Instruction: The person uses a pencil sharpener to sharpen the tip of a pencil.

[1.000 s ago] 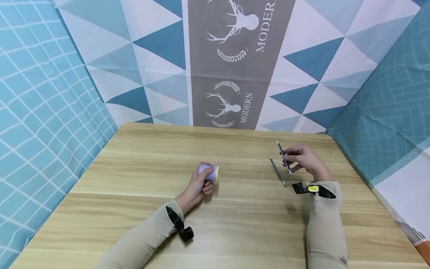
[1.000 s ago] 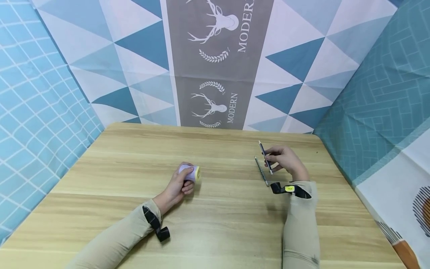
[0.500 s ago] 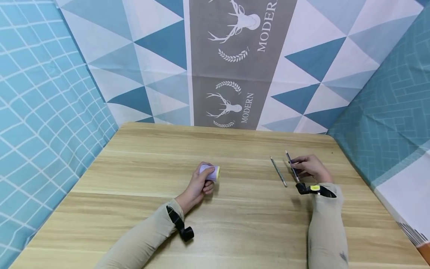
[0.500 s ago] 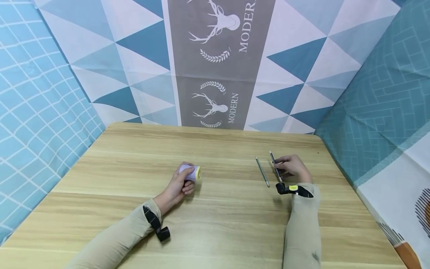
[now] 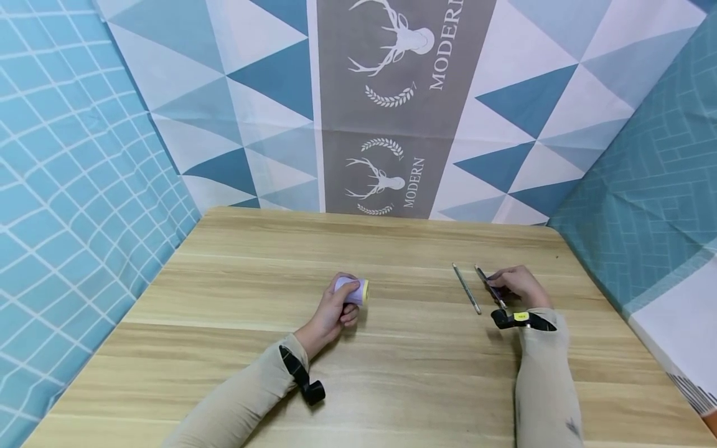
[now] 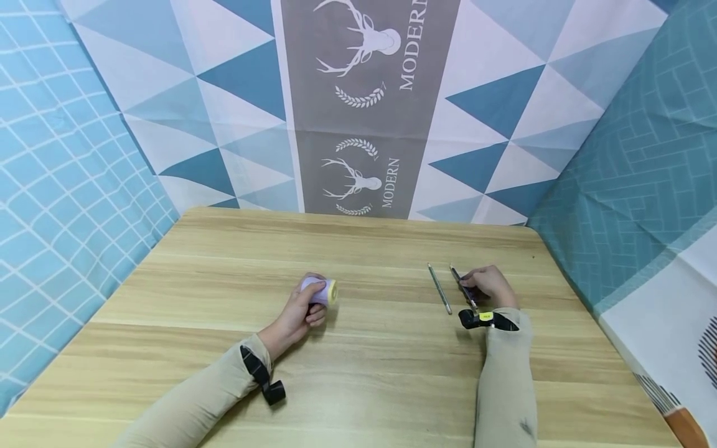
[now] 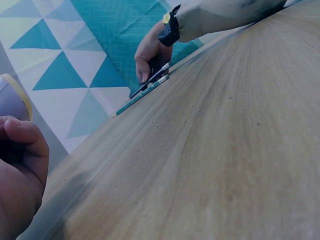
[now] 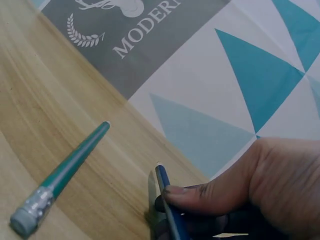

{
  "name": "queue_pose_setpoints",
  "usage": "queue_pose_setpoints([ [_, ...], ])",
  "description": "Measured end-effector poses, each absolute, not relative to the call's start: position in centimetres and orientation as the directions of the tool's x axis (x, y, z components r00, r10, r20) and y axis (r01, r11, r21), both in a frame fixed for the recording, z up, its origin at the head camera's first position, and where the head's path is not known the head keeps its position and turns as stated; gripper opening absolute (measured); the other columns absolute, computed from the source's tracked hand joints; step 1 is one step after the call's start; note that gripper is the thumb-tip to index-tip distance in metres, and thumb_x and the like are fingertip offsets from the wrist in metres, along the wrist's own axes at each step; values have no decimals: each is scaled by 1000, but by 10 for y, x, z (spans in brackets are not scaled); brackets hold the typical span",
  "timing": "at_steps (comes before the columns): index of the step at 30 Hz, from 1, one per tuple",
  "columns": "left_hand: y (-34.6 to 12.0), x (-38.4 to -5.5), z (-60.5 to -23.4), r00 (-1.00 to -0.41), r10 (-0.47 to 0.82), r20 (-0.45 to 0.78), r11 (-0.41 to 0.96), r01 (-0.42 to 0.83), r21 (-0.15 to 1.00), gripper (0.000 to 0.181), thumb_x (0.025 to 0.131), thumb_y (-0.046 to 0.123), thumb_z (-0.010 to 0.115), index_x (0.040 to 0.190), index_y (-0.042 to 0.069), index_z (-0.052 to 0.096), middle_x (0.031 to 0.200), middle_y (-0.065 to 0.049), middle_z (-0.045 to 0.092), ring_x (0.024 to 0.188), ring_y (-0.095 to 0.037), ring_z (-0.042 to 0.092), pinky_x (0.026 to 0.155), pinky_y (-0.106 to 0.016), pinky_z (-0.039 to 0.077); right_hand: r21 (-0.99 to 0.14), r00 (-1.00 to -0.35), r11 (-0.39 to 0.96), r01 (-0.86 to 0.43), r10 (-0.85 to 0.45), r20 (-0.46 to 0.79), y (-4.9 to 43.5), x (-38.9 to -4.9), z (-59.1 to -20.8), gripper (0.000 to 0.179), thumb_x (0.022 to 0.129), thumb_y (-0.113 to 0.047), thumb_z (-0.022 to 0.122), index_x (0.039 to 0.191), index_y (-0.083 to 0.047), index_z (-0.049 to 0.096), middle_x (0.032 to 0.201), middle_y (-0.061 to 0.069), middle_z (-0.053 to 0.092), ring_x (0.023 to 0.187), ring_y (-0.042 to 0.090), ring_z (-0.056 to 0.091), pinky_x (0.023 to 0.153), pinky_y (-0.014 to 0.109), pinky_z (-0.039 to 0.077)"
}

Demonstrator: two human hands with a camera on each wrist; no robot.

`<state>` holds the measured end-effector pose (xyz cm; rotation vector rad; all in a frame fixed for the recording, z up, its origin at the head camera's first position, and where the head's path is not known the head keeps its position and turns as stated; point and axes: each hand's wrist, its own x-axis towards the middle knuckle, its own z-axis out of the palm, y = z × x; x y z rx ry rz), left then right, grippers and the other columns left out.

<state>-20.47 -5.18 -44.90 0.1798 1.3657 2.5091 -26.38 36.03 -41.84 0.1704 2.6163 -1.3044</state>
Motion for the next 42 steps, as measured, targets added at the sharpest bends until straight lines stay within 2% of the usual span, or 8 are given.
queue_pose_setpoints([
  [9, -51, -204, -448, -954, 301, -11, -521, -174, 835, 19, 95, 20, 61, 107, 14, 47, 53, 5, 32, 37, -1, 32, 37, -17, 25, -693, -984, 705, 152, 39, -176, 356, -267, -421, 30, 86, -14, 68, 105, 10, 71, 83, 8, 68, 67, 16, 58, 61, 31, 49],
  [15, -53, -205, -447, -951, 310, -21, -510, -185, 840, 13, 97, 19, 57, 105, 16, 47, 53, 5, 32, 38, -2, 32, 38, -17, 26, -700, -976, 691, 182, 40, -215, 354, -267, -423, 24, 85, -13, 72, 99, 7, 74, 72, 1, 69, 63, 15, 61, 59, 31, 51],
  [20, -54, -208, -445, -953, 299, -39, -504, -193, 842, 10, 98, 18, 53, 106, 18, 46, 55, 5, 33, 40, -3, 32, 40, -17, 28, -702, -974, 687, 188, 37, -225, 356, -266, -424, 23, 86, -15, 73, 98, 5, 74, 71, -2, 68, 65, 14, 62, 60, 30, 51],
  [27, -56, -215, -435, -958, 280, -63, -518, -206, 830, 12, 100, 20, 49, 109, 21, 43, 57, 3, 36, 43, -5, 33, 43, -19, 28, -710, -970, 681, 181, 3, -245, 362, -264, -420, 29, 88, -14, 71, 104, 9, 68, 74, 2, 67, 66, 15, 63, 61, 32, 54],
  [31, -62, -220, -431, -956, 285, -63, -525, -211, 825, 10, 102, 27, 43, 110, 22, 43, 59, 2, 39, 45, -7, 34, 44, -20, 27, -725, -967, 661, 195, 5, -255, 362, -264, -419, 35, 88, -14, 72, 111, 11, 64, 76, 3, 67, 65, 15, 64, 61, 32, 55],
  [35, -68, -225, -425, -956, 274, -101, -529, -237, 815, 27, 104, 44, 35, 110, 21, 47, 62, 0, 41, 48, -9, 35, 46, -22, 26, -740, -964, 639, 211, 9, -267, 361, -264, -420, 40, 89, -14, 72, 116, 12, 61, 78, 4, 68, 67, 15, 65, 62, 32, 55],
  [38, -74, -227, -420, -959, 256, -122, -553, -249, 796, 35, 104, 50, 31, 110, 21, 50, 64, -1, 45, 48, -10, 38, 46, -23, 28, -748, -961, 626, 218, 4, -277, 359, -263, -420, 44, 89, -16, 72, 120, 12, 58, 80, 4, 68, 69, 16, 65, 64, 33, 56],
  [42, -83, -228, -413, -953, 298, -52, -572, -221, 790, 31, 106, 42, 29, 112, 23, 53, 67, -3, 56, 52, -12, 53, 47, -20, 35, -750, -961, 622, 226, 15, -276, 358, -264, -419, 47, 90, -19, 71, 123, 12, 56, 83, 5, 68, 71, 16, 65, 65, 32, 56],
])
